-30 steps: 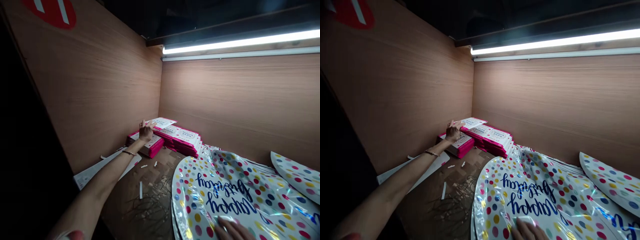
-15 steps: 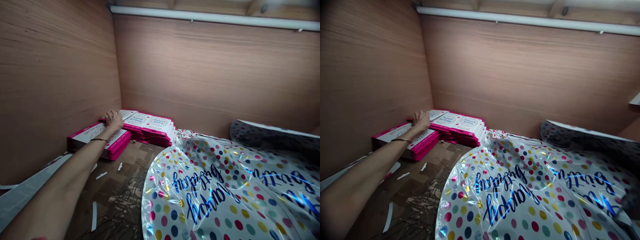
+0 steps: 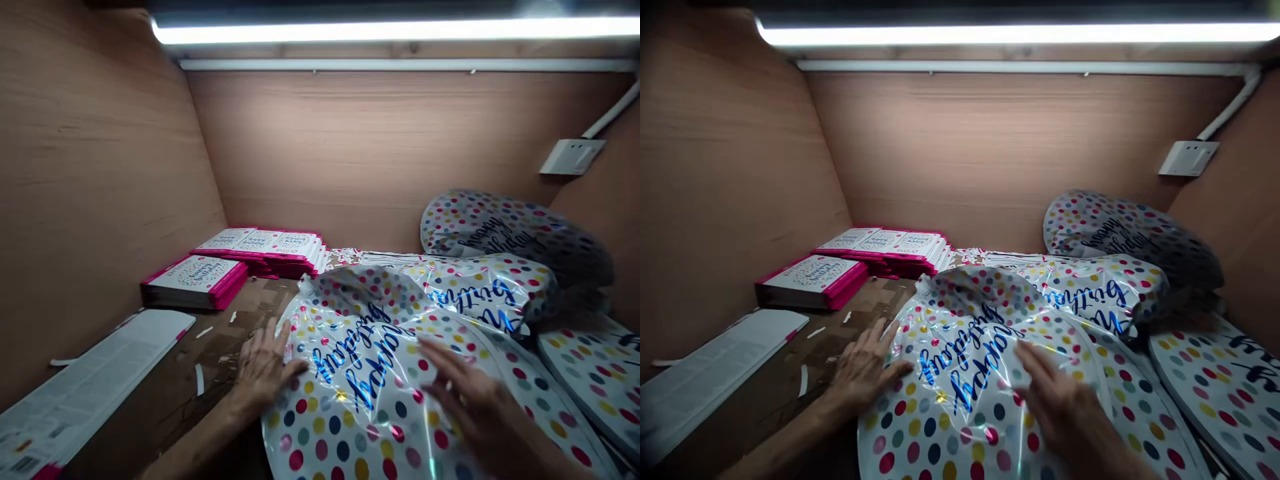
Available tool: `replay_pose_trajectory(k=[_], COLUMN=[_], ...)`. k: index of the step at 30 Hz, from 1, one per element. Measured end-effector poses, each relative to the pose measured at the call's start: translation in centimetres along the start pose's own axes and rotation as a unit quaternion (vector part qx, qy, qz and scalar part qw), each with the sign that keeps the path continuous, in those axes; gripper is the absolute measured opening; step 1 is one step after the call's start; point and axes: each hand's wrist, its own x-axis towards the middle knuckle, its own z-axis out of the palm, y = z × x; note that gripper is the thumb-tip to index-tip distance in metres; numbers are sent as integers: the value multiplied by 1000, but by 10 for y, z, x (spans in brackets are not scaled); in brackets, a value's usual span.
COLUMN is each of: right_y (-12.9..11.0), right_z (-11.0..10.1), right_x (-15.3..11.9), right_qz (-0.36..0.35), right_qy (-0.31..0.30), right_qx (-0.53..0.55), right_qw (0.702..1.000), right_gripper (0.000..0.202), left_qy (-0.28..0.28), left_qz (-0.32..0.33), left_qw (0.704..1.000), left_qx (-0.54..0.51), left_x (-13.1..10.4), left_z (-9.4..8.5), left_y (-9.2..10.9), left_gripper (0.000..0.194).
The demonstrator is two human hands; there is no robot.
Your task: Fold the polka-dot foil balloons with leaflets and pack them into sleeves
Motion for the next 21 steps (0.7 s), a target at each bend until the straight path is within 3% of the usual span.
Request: replay_pose_trajectory(k=[1,4,7,10,14,17,19,21], right_y=[6,22,32,30,22,19,19,20], right_z=[-10,-28,-26,-15,3,12,12,5], right_x=[20,90,154,197,225,230,229,225], right_qz=[17,57,34,-10,-48,-52,-44,-29], right_qy=[27,23,18,23,-38,-83,-81,-56], right_qx=[-20,-27,21,71,161,207,237,268], right_qw=[999,998,999,997,985,973,967,961], right_gripper=[51,56,57,56,34,13,17,23], left_qy=[2,-16,-20,-10,-3,39,102,157], left_qz=[-18,-34,-42,-57,-69,-66,-79,-127], left_qw=[1000,999,999,998,996,986,961,907], left_qx=[2,-3,-13,-30,-62,-145,-244,-369], left_x=[-2,-3,-3,-2,-4,-9,-13,-17], left_z=[-1,-4,-5,-5,-5,-1,5,13], left_y=[-3,-10,-10,-8,-7,-10,-14,-17], left_gripper=[71,66,61,66,74,66,61,64])
